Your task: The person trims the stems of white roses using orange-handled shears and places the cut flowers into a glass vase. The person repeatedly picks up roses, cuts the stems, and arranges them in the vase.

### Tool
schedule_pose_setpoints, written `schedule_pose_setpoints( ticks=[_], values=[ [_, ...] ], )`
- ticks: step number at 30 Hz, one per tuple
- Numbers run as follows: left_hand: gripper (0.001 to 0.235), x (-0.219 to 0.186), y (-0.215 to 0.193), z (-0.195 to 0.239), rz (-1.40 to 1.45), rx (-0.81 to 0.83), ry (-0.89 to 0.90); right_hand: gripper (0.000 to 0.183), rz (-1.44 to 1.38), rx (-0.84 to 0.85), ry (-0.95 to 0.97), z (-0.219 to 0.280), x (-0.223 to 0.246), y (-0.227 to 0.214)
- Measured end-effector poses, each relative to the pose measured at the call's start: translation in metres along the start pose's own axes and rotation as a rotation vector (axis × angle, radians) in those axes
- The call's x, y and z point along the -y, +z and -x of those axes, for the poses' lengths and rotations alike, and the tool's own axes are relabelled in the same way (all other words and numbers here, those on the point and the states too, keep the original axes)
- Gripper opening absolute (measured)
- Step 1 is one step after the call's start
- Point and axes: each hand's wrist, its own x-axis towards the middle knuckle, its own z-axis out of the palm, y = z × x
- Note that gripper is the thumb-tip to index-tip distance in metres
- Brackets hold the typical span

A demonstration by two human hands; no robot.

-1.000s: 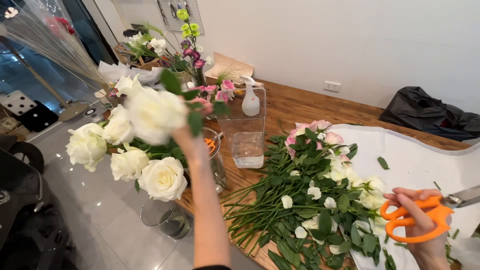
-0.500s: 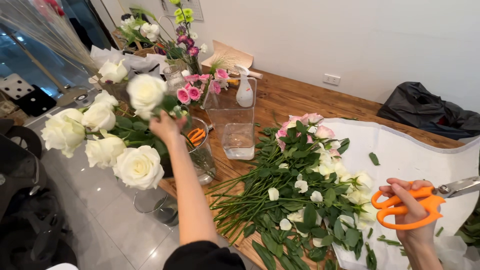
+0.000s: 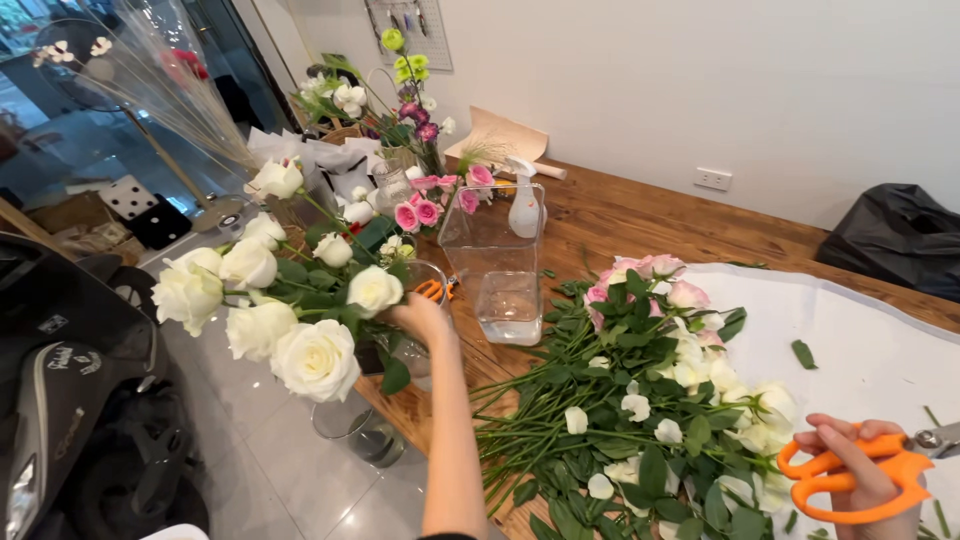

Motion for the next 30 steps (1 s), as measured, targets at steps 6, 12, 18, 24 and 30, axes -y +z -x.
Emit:
schedule_pose_setpoints(
  ticks=[6,12,18,24,30],
  values=[
    [0.071,0.028,-0.041,0.111,-0.147,0.133,0.212,0.026,-0.025,-0.032,0.117,0.020,0.011,0.029],
    [0.027,0.127,-0.073,0.179,-0.883,1.162,0.372,0.023,-0.147,-0.003,0.166,0.024,0.001,0.026],
    [0.029,0.155,-0.085,0.180,-1.207,1.441,0.691,0.022,-0.088,-0.093,0.263,0.049,0.043,0.016],
    [0.023,0.168,-0.089,0.173,-1.286,1.351,0.864,0.024,-0.095,-0.195,0.223,0.068,0.032,-0.003],
    [0.008,0.164,-0.073,0.166,-0.949,1.440,0.701,0.020,-0.118,-0.215,0.221,0.085,0.029,0.008]
  ],
)
